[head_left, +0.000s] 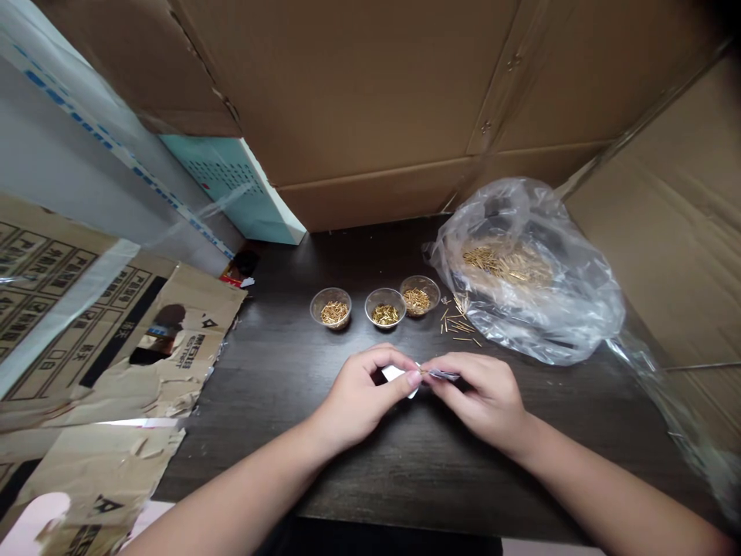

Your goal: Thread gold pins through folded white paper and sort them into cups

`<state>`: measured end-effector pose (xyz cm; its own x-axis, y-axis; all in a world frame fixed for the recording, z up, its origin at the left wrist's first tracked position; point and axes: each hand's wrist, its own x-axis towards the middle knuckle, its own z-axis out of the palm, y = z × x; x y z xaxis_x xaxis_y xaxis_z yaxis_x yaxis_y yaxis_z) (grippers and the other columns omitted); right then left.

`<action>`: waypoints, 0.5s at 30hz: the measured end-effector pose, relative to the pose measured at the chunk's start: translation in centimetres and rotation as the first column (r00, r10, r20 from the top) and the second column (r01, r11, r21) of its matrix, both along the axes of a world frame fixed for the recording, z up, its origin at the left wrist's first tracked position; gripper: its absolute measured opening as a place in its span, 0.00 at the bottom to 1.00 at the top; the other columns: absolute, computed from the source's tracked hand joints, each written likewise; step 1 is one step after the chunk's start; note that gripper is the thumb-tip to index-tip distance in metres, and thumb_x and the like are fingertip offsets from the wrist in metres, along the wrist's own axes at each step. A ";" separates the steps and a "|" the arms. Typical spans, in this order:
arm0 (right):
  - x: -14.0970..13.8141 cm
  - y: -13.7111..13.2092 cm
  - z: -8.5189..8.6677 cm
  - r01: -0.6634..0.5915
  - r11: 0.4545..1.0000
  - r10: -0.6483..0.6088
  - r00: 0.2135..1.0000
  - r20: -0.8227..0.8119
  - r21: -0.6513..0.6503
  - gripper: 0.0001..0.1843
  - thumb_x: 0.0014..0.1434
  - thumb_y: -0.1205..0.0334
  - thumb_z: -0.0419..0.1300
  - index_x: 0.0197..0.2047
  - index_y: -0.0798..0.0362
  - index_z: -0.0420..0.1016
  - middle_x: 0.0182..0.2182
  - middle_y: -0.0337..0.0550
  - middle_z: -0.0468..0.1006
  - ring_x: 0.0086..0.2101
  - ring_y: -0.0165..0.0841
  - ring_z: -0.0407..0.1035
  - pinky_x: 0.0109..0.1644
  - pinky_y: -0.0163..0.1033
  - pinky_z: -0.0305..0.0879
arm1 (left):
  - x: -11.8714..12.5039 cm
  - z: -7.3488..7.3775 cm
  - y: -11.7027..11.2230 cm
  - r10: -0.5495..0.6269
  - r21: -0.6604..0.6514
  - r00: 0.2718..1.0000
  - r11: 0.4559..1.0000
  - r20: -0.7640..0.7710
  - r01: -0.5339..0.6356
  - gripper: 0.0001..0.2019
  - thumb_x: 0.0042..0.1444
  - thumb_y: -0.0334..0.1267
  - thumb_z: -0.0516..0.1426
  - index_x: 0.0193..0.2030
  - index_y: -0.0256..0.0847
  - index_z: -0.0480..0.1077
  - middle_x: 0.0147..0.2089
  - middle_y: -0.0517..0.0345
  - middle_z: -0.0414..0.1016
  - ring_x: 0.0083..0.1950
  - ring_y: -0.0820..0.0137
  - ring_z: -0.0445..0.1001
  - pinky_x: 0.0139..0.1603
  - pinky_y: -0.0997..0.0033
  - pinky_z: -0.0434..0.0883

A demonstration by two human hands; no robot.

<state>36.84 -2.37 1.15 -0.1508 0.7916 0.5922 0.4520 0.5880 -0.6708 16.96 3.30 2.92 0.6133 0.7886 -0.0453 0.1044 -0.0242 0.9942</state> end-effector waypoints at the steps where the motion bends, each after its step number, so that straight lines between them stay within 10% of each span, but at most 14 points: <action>1: 0.0 0.0 0.0 -0.011 1.000 0.011 1.000 -0.005 -0.016 0.09 0.62 0.75 0.63 0.45 0.54 0.75 0.35 0.39 0.82 0.34 0.26 0.77 0.39 0.30 0.73 | -0.1 0.0 0.0 0.010 0.052 1.000 0.999 0.004 -0.010 0.10 0.61 0.42 0.63 0.37 0.37 0.77 0.37 0.57 0.76 0.40 0.74 0.72 0.43 0.73 0.67; 11: 0.4 0.2 -0.4 -0.039 0.998 0.032 0.991 0.129 0.052 0.12 0.67 0.73 0.57 0.53 0.54 0.71 0.42 0.43 0.81 0.40 0.28 0.77 0.46 0.33 0.74 | -0.5 0.2 -0.2 0.085 0.517 0.996 0.854 -0.033 -0.056 0.03 0.63 0.33 0.61 0.38 0.39 0.77 0.37 0.60 0.73 0.38 0.78 0.72 0.40 0.77 0.68; 15: 0.7 0.4 -0.7 -0.048 0.999 0.048 0.970 0.239 -0.006 0.10 0.67 0.73 0.57 0.50 0.55 0.70 0.41 0.43 0.80 0.39 0.31 0.75 0.45 0.37 0.72 | -0.9 -0.3 0.1 0.107 0.705 0.987 0.709 -0.123 0.011 0.02 0.64 0.33 0.60 0.41 0.39 0.75 0.37 0.58 0.72 0.40 0.74 0.70 0.43 0.71 0.67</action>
<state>37.55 -1.97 0.46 -0.3256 0.7799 0.5345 0.5709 0.6128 -0.5464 16.02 3.41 2.59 0.6067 0.6561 0.4489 0.2643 -0.6990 0.6644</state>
